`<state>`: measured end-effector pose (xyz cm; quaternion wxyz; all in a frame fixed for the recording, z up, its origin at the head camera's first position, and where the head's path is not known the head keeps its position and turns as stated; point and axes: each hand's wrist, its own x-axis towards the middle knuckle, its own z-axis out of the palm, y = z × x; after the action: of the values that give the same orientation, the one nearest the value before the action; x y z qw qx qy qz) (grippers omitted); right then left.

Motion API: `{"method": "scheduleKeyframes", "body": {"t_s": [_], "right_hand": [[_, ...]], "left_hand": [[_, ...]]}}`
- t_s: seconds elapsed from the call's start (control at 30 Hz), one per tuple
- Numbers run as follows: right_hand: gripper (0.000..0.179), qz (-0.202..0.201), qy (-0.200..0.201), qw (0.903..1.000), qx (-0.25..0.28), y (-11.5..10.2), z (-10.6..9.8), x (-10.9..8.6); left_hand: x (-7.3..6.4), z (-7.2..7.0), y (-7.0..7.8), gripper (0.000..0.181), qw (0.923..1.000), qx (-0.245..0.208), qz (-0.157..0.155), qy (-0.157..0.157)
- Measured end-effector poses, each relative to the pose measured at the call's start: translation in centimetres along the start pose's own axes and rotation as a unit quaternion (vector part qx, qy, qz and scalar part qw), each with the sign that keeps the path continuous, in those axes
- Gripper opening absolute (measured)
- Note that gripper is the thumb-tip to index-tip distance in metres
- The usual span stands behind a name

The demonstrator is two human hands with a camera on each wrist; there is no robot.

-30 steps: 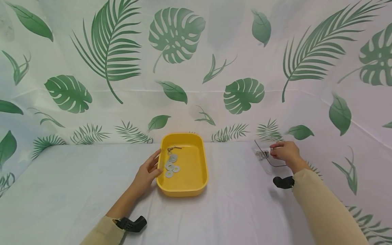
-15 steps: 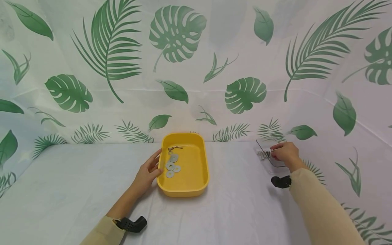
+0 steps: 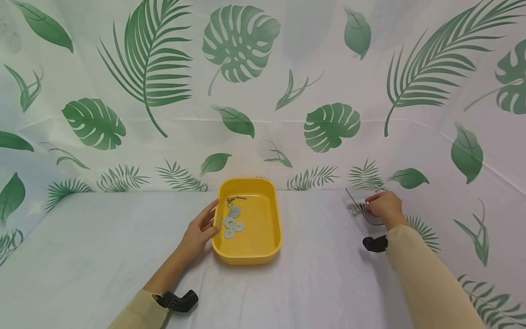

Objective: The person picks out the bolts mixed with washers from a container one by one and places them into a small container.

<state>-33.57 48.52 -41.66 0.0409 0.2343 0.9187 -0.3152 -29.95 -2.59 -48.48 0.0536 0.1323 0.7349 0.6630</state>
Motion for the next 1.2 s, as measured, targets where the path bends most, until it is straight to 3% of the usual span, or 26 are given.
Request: {"method": "scheduleKeyframes", "body": {"t_s": [0.37, 1.2], "right_hand": [[0.04, 0.003, 0.025, 0.9986, -0.046, -0.6, 0.5, -0.9], [0.037, -0.035, 0.03, 0.9971, -0.06, -0.4, -0.1, -1.2]], "left_hand": [[0.0, 0.1, 0.0, 0.076, 1.0, 0.004, -0.004, 0.003], [0.1, 0.0, -0.1, 0.076, 1.0, 0.0, 0.004, -0.002]]}}
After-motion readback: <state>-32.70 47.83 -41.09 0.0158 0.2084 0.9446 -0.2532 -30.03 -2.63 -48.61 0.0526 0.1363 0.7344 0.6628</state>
